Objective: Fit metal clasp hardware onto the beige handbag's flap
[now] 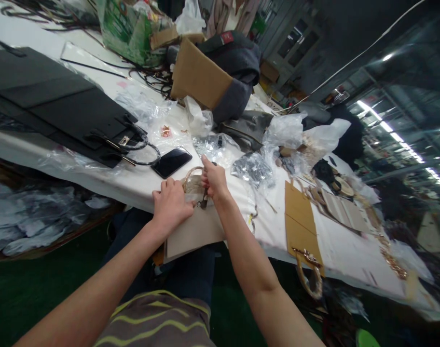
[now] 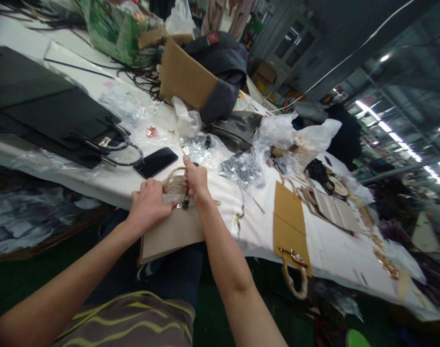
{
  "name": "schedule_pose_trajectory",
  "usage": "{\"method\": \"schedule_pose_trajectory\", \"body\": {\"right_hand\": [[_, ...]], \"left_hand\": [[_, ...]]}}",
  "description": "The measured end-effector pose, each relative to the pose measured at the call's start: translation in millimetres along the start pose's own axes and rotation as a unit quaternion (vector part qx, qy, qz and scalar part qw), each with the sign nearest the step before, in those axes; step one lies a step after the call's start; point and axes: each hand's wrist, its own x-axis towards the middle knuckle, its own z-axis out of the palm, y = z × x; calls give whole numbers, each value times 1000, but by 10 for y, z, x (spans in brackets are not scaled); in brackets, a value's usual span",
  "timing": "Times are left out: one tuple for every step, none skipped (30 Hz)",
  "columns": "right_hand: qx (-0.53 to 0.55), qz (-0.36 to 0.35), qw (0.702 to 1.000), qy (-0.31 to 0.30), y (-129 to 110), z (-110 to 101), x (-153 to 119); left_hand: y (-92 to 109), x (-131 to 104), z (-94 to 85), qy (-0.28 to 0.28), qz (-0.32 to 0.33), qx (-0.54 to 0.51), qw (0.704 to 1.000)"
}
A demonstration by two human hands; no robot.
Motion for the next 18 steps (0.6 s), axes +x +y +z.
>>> {"method": "schedule_pose_trajectory", "body": {"right_hand": [[31, -10, 999, -2, -45, -59, -90], [55, -42, 998, 0, -89, -120, -193], [72, -88, 994, 8, -126, -176, -299], [81, -135, 987, 19, -152, -220, -401], [83, -176, 981, 27, -165, -249, -493], [81, -206, 975, 29, -164, -260, -571], [78, -228, 970, 25, -149, -255, -632], [74, -242, 967, 19, -123, -237, -677], [70, -252, 965, 13, -90, -211, -707], [63, -257, 964, 8, -53, -184, -723], [52, -260, 964, 6, -17, -158, -730], [37, -263, 964, 8, 16, -137, -730], [18, -266, 964, 13, 44, -121, -729], [-5, -270, 963, 18, 66, -110, -727], [-28, -275, 961, 25, 82, -102, -727], [-50, -282, 958, 32, 94, -96, -728], [-69, -289, 954, 39, 102, -90, -731], [-83, -294, 951, 45, 107, -84, -734]], "left_hand": [[-8, -5, 4, 2, 2, -2, 1000], [-17, -8, 10, 3, 4, -6, 1000], [-25, -7, 16, 5, 6, -10, 1000], [-33, -3, 24, 6, 6, -15, 1000], [-41, 4, 32, 7, 6, -18, 1000], [-47, 11, 40, 7, 5, -20, 1000], [-52, 19, 46, 7, 4, -21, 1000], [-55, 24, 52, 6, 3, -21, 1000], [-57, 28, 55, 4, 3, -20, 1000], [-58, 28, 57, 2, 3, -19, 1000], [-58, 26, 57, 1, 3, -18, 1000], [-59, 22, 57, 0, 4, -18, 1000], [-59, 17, 57, -1, 4, -19, 1000], [-60, 12, 58, 0, 5, -21, 1000], [-61, 9, 60, 2, 6, -23, 1000], [-62, 8, 64, 5, 7, -25, 1000], [-62, 9, 67, 9, 8, -26, 1000], [-63, 12, 72, 12, 8, -27, 1000]]}}
